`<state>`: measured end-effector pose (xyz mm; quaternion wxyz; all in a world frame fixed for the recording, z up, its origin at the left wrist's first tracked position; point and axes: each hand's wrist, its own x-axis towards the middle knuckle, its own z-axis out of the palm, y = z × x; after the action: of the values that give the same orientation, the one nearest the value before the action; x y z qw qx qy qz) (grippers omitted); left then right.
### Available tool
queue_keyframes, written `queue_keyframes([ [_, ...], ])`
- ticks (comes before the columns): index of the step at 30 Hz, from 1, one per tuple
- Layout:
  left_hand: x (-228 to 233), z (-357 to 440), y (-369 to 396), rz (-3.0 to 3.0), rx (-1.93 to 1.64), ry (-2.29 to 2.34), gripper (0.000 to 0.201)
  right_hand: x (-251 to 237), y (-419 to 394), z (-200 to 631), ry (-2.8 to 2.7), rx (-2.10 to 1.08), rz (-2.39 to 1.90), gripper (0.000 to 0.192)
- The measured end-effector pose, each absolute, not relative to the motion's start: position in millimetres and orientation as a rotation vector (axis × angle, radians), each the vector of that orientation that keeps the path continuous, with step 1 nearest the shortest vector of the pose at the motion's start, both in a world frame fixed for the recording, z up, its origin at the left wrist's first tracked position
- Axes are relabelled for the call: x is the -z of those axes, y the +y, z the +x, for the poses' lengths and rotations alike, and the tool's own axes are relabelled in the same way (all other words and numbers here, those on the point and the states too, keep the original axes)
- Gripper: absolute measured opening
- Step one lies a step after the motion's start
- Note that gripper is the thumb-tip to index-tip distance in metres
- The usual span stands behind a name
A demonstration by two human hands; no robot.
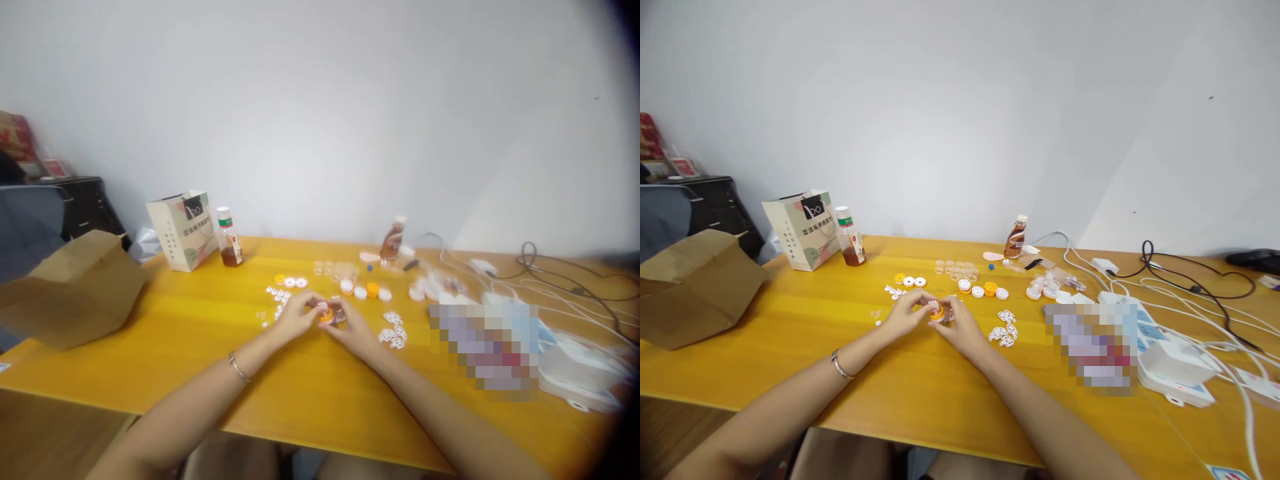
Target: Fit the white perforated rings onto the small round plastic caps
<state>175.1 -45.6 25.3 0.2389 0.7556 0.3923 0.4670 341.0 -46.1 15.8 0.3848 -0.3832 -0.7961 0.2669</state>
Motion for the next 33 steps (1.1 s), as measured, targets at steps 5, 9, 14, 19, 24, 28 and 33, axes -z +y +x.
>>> queue_keyframes([
  [5,-29,179,-52,2.022,-1.290,1.020,0.017,-21,-49,339,-1.978,-0.889,-0.895,0.025],
  [9,-31,176,-47,2.003,-1.393,1.095,0.025,-21,-49,337,-1.848,-1.037,-0.909,0.027],
  [14,-37,168,0,2.125,-1.277,1.297,0.032,-20,-53,334,-1.629,-1.261,-0.887,0.031],
  [19,-37,173,66,2.201,-1.081,1.464,0.040,-19,-53,334,-1.489,-1.414,-0.866,0.038],
  [24,-27,187,99,2.162,-1.044,1.524,0.036,-22,-53,337,-1.431,-1.546,-0.863,0.042],
  [28,-24,188,101,2.105,-1.057,1.573,0.022,-25,-55,338,-1.426,-1.594,-0.876,0.042],
  [33,-34,178,79,2.041,-1.172,1.570,0.019,-23,-53,338,-1.411,-1.549,-0.889,0.042],
])
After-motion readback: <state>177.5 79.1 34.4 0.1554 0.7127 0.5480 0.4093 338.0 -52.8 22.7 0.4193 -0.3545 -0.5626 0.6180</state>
